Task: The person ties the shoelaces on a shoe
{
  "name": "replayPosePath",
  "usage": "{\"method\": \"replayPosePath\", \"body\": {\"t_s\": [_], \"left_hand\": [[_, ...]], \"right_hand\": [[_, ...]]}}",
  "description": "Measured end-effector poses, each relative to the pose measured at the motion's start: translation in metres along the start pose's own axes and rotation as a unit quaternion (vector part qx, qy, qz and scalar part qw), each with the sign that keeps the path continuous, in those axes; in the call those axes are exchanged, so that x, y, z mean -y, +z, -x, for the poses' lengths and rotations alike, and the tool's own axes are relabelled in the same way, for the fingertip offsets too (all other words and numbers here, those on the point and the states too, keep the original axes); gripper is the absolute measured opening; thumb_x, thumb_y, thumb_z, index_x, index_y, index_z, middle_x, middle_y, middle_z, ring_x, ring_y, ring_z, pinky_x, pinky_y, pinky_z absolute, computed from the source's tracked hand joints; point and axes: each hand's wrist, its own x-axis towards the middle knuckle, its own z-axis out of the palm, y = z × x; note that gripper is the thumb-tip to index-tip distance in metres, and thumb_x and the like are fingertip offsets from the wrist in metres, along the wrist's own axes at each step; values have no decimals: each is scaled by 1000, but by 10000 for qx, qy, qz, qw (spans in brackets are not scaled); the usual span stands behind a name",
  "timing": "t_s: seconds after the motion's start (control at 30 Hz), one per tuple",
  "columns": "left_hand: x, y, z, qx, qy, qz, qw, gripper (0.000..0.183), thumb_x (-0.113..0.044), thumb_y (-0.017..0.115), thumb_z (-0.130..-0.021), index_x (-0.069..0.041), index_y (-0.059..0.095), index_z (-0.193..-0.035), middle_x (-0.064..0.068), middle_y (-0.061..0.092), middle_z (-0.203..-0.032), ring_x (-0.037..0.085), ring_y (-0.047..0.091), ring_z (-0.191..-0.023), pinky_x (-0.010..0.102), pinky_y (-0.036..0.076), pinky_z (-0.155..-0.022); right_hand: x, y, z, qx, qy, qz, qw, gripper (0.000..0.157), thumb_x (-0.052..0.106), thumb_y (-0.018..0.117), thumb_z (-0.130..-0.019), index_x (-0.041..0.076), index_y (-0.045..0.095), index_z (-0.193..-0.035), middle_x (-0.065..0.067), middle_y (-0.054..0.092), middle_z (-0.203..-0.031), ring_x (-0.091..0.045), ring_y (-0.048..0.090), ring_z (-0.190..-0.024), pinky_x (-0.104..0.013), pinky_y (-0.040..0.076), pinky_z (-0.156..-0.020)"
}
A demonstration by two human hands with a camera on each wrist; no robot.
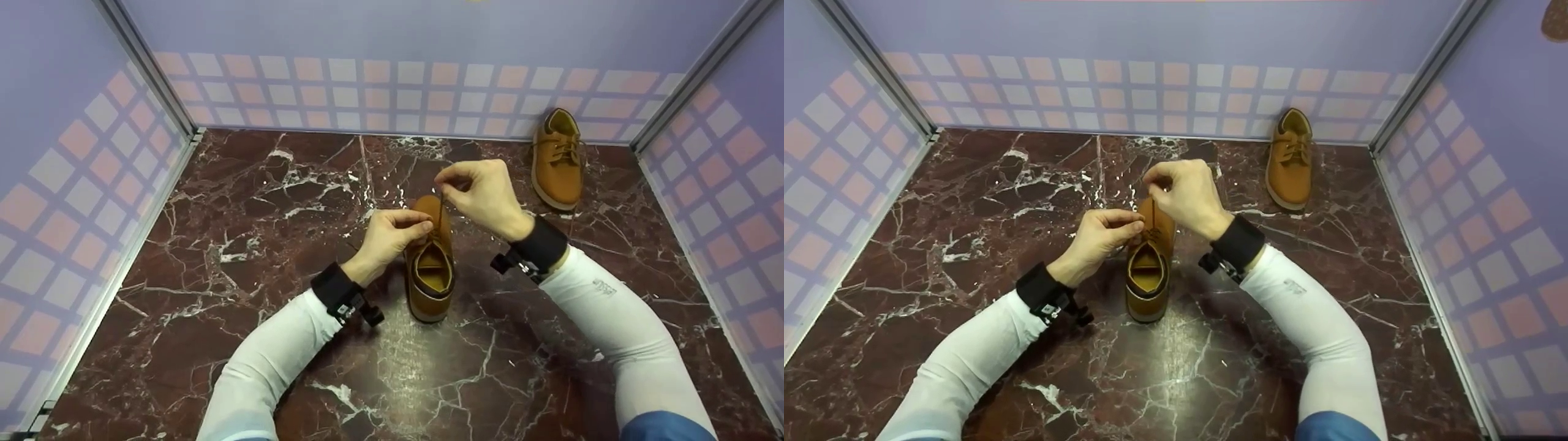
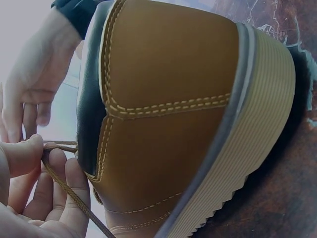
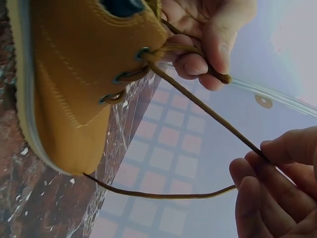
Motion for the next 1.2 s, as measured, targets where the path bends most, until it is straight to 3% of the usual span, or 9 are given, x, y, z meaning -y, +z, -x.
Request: {"method": "replayPosePath", "body": {"t_s": [0.17, 0.27, 0.57, 0.73, 0.9, 1.07, 1.2], "left_hand": [[-2, 0, 0, -56, -38, -1, 10000, 26, 1, 85, -97, 14, 79, -119, -5, 85, -86, 5, 77, -71, 19, 65, -71], [-3, 1, 0, -90, -12, 18, 10000, 27, 3, 85, -96, 16, 79, -119, 0, 87, -88, 5, 77, -70, 19, 66, -70], [0, 3, 0, -142, 73, 16, 9999, 21, 4, 84, -95, 14, 82, -113, -3, 87, -84, 5, 78, -70, 19, 66, -69], [0, 4, 1, -164, 99, -10, 9998, 18, 4, 83, -94, 12, 83, -111, 1, 87, -87, 6, 79, -71, 21, 67, -71], [-1, 4, 2, -133, 90, 24, 9999, 18, 5, 83, -95, 12, 83, -112, 0, 87, -89, 7, 80, -74, 22, 68, -74], [0, 4, 2, -85, 205, -83, 9997, 18, 5, 83, -95, 13, 82, -112, -6, 85, -86, 5, 78, -75, 20, 66, -73], [1, 4, 2, -63, 290, -63, 9995, 18, 4, 83, -95, 14, 82, -111, -10, 83, -84, 4, 78, -75, 19, 66, -72]], "right_hand": [[6, 9, -18, 499, 8, 58, 9987, 15, -1, 77, -95, 5, 88, -104, -13, 88, -102, -27, 83, -80, -28, 68, -76], [11, 16, -30, 772, -4, 1, 9970, 19, -4, 73, -95, 3, 87, -105, -15, 88, -104, -29, 83, -84, -42, 71, -80], [25, 43, -55, 1559, 84, 61, 9877, 20, -1, 72, -95, 7, 88, -103, -12, 88, -101, -26, 82, -84, -36, 67, -81], [21, 63, -60, 1921, -51, 403, 9805, 23, 0, 69, -93, 9, 89, -102, -9, 88, -100, -28, 78, -83, -36, 59, -77], [13, 75, -61, 2353, 88, 412, 9710, 26, -1, 68, -91, 9, 89, -103, -10, 88, -102, -29, 80, -88, -39, 64, -81], [7, 79, -60, 2865, 340, 10, 9575, 21, 4, 70, -97, 10, 89, -106, -10, 88, -105, -29, 82, -96, -42, 66, -91], [3, 75, -59, 3209, 386, -29, 9463, 25, 12, 65, -106, 10, 88, -117, -12, 88, -116, -32, 81, -103, -45, 64, -95]]}}
